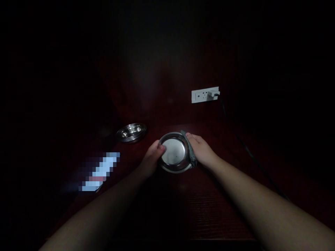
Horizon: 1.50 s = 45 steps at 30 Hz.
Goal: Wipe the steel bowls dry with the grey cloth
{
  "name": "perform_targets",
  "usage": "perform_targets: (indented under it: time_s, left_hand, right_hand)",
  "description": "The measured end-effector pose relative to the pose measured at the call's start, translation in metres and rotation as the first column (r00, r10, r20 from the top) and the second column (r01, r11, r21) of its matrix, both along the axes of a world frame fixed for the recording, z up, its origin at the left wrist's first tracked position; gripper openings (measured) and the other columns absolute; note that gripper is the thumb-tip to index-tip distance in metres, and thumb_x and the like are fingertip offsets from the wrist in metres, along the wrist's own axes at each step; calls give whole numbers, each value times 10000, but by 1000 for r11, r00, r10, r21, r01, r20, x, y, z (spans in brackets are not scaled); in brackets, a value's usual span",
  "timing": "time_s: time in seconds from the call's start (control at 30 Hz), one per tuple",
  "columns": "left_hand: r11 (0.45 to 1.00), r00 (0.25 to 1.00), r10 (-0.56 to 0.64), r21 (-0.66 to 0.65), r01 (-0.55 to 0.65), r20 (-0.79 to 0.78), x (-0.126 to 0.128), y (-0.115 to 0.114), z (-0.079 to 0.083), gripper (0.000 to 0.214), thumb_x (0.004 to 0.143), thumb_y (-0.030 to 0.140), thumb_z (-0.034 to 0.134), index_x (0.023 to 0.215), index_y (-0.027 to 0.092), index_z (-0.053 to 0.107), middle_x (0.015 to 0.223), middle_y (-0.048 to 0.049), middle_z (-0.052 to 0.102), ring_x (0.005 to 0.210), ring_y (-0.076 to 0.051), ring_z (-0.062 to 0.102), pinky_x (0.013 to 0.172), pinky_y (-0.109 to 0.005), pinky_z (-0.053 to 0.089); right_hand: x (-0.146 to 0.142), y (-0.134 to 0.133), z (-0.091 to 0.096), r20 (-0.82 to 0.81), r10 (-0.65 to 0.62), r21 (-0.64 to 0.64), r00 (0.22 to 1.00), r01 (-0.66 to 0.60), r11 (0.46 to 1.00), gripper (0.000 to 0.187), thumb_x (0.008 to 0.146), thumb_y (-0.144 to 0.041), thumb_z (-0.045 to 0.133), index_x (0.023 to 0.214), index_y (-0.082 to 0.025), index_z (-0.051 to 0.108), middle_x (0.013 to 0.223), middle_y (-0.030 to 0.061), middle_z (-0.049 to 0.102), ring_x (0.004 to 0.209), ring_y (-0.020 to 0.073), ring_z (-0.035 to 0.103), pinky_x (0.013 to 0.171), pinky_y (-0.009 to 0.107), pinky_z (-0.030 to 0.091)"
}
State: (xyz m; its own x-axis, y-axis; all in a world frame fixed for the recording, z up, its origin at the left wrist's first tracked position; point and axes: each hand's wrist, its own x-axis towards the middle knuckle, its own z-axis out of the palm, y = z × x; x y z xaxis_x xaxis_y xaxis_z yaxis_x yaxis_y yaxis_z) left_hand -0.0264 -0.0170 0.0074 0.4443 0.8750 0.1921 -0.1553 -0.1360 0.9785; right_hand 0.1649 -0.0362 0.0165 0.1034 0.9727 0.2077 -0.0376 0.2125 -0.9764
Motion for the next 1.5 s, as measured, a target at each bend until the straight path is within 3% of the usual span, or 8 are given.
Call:
perform_targets:
  time_s: [0.2,0.4,0.8,1.03,1.17,1.37,1.5]
  left_hand:
    - [999,996,-2,41,5,-87,-1,1,-1,455,778,566,618,974,158,576,872,-44,621,811,-186,568,709,-295,434]
    - [996,993,-57,63,64,-106,-2,-2,0,432,781,574,610,855,149,581,772,-27,592,687,-145,520,624,-268,387]
    - [985,990,-54,157,74,-127,-1,-5,4,440,793,600,585,806,160,575,747,-21,573,661,-143,500,623,-276,376]
    - [988,998,42,154,-33,-53,4,-5,0,374,829,538,570,961,190,535,841,-16,591,738,-153,520,681,-281,401]
    - [980,991,130,159,-124,-33,6,-4,-2,346,833,509,571,965,193,524,860,-12,575,767,-147,524,696,-270,409]
    - [999,999,35,11,-36,6,9,-4,-9,423,788,555,590,984,188,517,803,-6,556,643,-102,487,570,-230,402]
    - [997,998,1,-74,4,63,12,-6,-11,481,751,579,626,1007,182,535,913,-42,584,718,-124,553,579,-238,446]
  right_hand:
    - [-1,-2,1,-20,95,-37,995,-96,995,468,728,-645,648,724,-179,687,604,9,645,566,148,549,583,286,458]
    - [-3,-5,0,1,198,-77,980,-197,977,460,722,-630,664,702,-170,678,604,1,641,532,129,536,523,261,438]
    - [-4,-10,6,37,220,-82,975,-217,973,458,721,-628,661,661,-174,641,549,-14,604,466,106,479,454,239,379]
    - [-4,-9,8,50,79,-1,996,-79,997,456,685,-644,679,660,-190,638,545,-17,590,469,112,464,453,250,361]
    - [0,-5,5,-67,-130,76,989,134,988,429,694,-634,685,647,-215,602,549,-29,548,478,114,435,462,259,356]
    - [1,-1,6,-168,-351,139,921,375,917,383,781,-623,599,716,-246,593,608,-7,579,586,172,528,571,313,438]
    - [-4,-1,3,-167,-331,91,929,349,933,391,782,-616,604,742,-228,607,615,-5,591,589,167,540,582,310,446]
